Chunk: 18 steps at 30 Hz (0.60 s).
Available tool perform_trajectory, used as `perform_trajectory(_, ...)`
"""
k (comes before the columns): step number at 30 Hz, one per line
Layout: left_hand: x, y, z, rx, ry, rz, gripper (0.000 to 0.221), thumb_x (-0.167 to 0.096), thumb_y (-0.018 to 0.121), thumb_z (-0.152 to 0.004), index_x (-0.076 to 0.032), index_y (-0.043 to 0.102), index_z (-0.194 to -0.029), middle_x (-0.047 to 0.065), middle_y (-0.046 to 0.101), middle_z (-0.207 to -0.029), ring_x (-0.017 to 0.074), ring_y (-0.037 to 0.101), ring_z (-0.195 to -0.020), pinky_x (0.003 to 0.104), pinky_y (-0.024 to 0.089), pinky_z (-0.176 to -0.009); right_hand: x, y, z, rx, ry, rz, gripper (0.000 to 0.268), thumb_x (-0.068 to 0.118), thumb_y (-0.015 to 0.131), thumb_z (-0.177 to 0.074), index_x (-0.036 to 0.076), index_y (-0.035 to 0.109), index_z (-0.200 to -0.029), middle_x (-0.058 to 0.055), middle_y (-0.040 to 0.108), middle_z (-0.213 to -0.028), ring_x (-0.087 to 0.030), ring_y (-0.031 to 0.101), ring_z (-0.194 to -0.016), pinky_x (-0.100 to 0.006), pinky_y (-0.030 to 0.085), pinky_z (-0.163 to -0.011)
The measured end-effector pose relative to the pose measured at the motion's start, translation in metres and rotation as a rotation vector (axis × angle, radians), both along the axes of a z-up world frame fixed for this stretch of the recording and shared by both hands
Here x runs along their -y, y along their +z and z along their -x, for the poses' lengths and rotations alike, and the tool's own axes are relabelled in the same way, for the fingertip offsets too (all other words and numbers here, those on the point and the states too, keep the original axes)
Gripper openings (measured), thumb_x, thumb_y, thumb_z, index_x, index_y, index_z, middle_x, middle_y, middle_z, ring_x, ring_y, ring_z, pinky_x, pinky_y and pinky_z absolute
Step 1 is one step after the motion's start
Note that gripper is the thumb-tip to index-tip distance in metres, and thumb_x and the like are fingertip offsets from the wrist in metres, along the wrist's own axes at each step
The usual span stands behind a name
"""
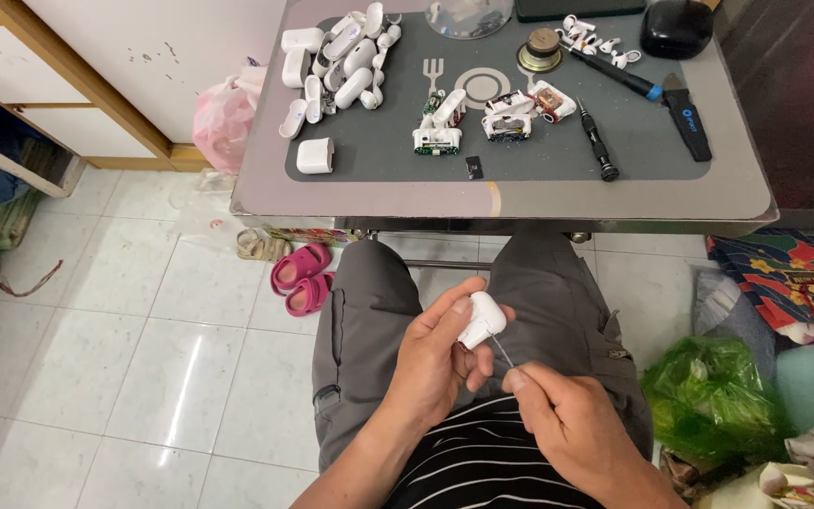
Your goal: Assembling and repairing small electronic components, specifically internal parts of a charging case, using a screwdriver and manual manipulation.
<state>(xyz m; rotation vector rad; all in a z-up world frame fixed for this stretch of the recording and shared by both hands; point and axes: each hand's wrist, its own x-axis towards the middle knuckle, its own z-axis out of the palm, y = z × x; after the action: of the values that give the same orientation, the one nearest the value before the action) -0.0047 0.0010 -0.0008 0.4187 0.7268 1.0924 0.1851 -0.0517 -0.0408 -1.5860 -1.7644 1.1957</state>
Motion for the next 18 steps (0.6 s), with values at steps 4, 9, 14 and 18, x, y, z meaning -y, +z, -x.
perform_trajectory(4,0.000,-0.001,0.001,0.001,0.006,-0.006,0.038,-0.022,0.055,-0.103,-0.004,0.062,-0.136,0.030,0.072,-0.111,0.0191,0.061,-0.047,0.023,0.042,-0.035,-0.002,0.005,0.001,0.024,0.037,-0.122,0.031,0.029,0.051,-0.102,0.015,0.074,-0.088,0.003,0.054,-0.052,-0.014,0.045,-0.045,-0.034,0.042,-0.049)
perform_trajectory(9,0.000,0.005,0.006,-0.108,-0.020,-0.001,0.030,-0.016,0.061,-0.098,-0.009,0.066,-0.128,0.026,0.075,-0.110,0.0196,0.060,-0.047,0.023,0.038,-0.034,-0.002,0.031,0.007,0.006,0.018,-0.009,0.035,0.027,0.050,-0.102,0.013,0.076,-0.083,0.002,0.054,-0.049,-0.013,0.049,-0.046,-0.031,0.045,-0.053)
perform_trajectory(14,-0.005,-0.006,0.008,-0.149,-0.021,-0.118,0.020,-0.009,0.067,-0.094,-0.007,0.068,-0.114,0.025,0.076,-0.104,0.0203,0.061,-0.046,0.022,0.035,-0.032,-0.004,0.026,-0.001,0.061,0.016,-0.105,0.033,0.028,0.054,-0.102,0.014,0.069,-0.076,0.002,0.049,-0.051,-0.014,0.043,-0.047,-0.034,0.040,-0.052)
perform_trajectory(18,-0.002,-0.011,0.005,-0.080,-0.070,-0.193,0.010,-0.012,0.065,-0.099,-0.008,0.065,-0.108,0.023,0.076,-0.105,0.0173,0.061,-0.046,0.021,0.035,-0.034,-0.006,0.017,-0.008,0.105,0.070,-0.107,0.037,0.032,0.058,-0.104,0.016,0.062,-0.071,0.000,0.040,-0.051,-0.017,0.030,-0.045,-0.039,0.029,-0.051)
